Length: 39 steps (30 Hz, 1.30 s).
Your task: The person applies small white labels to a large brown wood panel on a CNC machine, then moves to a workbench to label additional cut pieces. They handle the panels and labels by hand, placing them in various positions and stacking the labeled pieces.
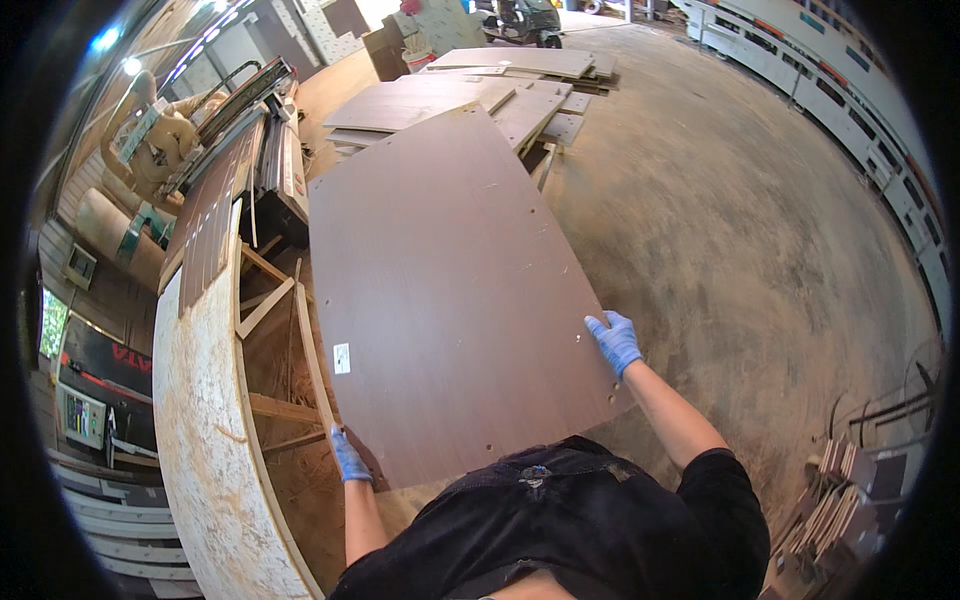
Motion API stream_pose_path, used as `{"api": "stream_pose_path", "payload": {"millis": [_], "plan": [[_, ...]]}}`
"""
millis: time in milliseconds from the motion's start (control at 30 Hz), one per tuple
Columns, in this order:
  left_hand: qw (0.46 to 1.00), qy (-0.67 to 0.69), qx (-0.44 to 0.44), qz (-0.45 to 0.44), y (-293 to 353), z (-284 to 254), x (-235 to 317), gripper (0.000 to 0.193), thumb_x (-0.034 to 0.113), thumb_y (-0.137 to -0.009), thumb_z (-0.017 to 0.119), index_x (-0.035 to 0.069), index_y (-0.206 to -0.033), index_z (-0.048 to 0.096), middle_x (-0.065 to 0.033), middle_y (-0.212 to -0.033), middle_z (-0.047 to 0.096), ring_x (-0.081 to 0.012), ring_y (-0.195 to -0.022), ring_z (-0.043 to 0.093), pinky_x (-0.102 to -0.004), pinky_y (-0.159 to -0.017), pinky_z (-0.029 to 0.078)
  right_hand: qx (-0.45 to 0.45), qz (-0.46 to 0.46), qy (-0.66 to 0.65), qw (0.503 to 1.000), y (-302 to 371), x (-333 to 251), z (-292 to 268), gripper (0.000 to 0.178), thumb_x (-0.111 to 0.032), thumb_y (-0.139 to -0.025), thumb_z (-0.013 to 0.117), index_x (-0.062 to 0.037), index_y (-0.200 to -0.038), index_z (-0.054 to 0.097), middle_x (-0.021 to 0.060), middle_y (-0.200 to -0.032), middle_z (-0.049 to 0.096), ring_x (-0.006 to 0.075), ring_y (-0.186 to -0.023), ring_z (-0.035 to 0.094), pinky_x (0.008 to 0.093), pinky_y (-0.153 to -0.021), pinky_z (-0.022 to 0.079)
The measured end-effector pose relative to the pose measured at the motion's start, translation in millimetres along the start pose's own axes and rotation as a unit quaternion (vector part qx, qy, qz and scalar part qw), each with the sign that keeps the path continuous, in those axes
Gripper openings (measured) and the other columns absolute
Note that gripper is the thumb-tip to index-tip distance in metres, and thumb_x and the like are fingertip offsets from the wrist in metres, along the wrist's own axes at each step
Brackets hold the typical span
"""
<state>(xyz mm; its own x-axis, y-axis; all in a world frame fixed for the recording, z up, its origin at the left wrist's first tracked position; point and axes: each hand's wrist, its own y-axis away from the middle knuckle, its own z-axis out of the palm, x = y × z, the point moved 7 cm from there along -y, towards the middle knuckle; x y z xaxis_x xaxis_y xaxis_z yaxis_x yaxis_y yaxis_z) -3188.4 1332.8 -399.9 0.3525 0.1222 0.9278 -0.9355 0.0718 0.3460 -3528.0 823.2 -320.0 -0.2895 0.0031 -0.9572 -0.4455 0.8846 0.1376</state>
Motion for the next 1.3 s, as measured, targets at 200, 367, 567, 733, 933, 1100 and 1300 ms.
{"api": "stream_pose_path", "payload": {"millis": [200,367,567,733,933,1100,1300], "plan": [[0.995,-0.045,-0.038,-0.080,-26,175,55,0.079,0.061,-0.083,0.045,0.002,-0.136,0.035,-0.0099,-0.138,0.038,-0.0256,-0.123,0.036,-0.0388,-0.104,0.026,-0.021,0.030,0.028,0.999,-163,-26,-10,0.038,-0.031,-0.082,0.064,0.0022,-0.100,0.062,0.0104,-0.084,0.066,0.0161,-0.070,0.061,0.0311,-0.065,0.050],[0.985,-0.085,-0.104,-0.111,-111,229,67,0.066,0.052,-0.086,0.042,0.006,-0.135,0.038,-0.0071,-0.140,0.037,-0.0248,-0.126,0.034,-0.0434,-0.103,0.024,-0.116,0.011,0.166,0.979,-291,-131,39,0.054,-0.044,-0.078,0.064,0.0020,-0.106,0.060,0.0183,-0.098,0.065,0.0270,-0.089,0.063,0.0361,-0.080,0.048],[0.969,0.067,-0.124,-0.202,-153,416,88,0.049,0.038,-0.091,0.041,0.005,-0.127,0.046,-0.0079,-0.134,0.046,-0.0239,-0.124,0.036,-0.0455,-0.101,0.029,-0.025,-0.091,0.432,0.897,-505,-165,37,0.080,-0.055,-0.074,0.061,-0.0032,-0.131,0.042,0.0209,-0.128,0.050,0.0326,-0.119,0.048,0.0395,-0.099,0.037],[0.938,0.228,-0.165,-0.202,-221,542,43,0.045,0.037,-0.091,0.042,0.005,-0.122,0.050,-0.0102,-0.124,0.053,-0.0258,-0.110,0.048,-0.0432,-0.099,0.032,-0.038,-0.191,0.360,0.912,-598,-216,110,0.061,-0.046,-0.076,0.063,-0.0100,-0.125,0.052,0.0147,-0.121,0.056,0.0298,-0.110,0.053,0.0382,-0.095,0.039],[0.946,0.249,-0.165,-0.123,-284,612,40,0.053,0.043,-0.090,0.045,0.011,-0.132,0.041,-0.0097,-0.130,0.048,-0.0254,-0.125,0.038,-0.0447,-0.097,0.035,-0.184,-0.407,0.358,0.820,-562,-271,319,0.048,-0.039,-0.078,0.063,-0.0093,-0.114,0.059,0.0137,-0.117,0.058,0.0293,-0.110,0.052,0.0392,-0.096,0.039],[0.978,0.095,-0.159,-0.098,-264,585,106,0.051,0.042,-0.088,0.053,0.018,-0.131,0.041,-0.0075,-0.132,0.044,-0.0246,-0.120,0.042,-0.0422,-0.093,0.039,-0.185,-0.440,0.380,0.792,-550,-292,388,0.044,-0.034,-0.077,0.065,-0.0113,-0.114,0.059,0.0132,-0.119,0.056,0.0295,-0.115,0.048,0.0406,-0.100,0.034],[0.997,0.048,0.009,-0.056,-355,335,78,0.046,0.041,-0.088,0.055,0.019,-0.127,0.045,-0.0036,-0.125,0.049,-0.0237,-0.114,0.047,-0.0412,-0.086,0.043,-0.295,-0.583,0.173,0.737,-408,-342,544,0.040,-0.026,-0.074,0.068,-0.0124,-0.110,0.060,0.0138,-0.117,0.056,0.0310,-0.111,0.050,0.0400,-0.097,0.037]]}}
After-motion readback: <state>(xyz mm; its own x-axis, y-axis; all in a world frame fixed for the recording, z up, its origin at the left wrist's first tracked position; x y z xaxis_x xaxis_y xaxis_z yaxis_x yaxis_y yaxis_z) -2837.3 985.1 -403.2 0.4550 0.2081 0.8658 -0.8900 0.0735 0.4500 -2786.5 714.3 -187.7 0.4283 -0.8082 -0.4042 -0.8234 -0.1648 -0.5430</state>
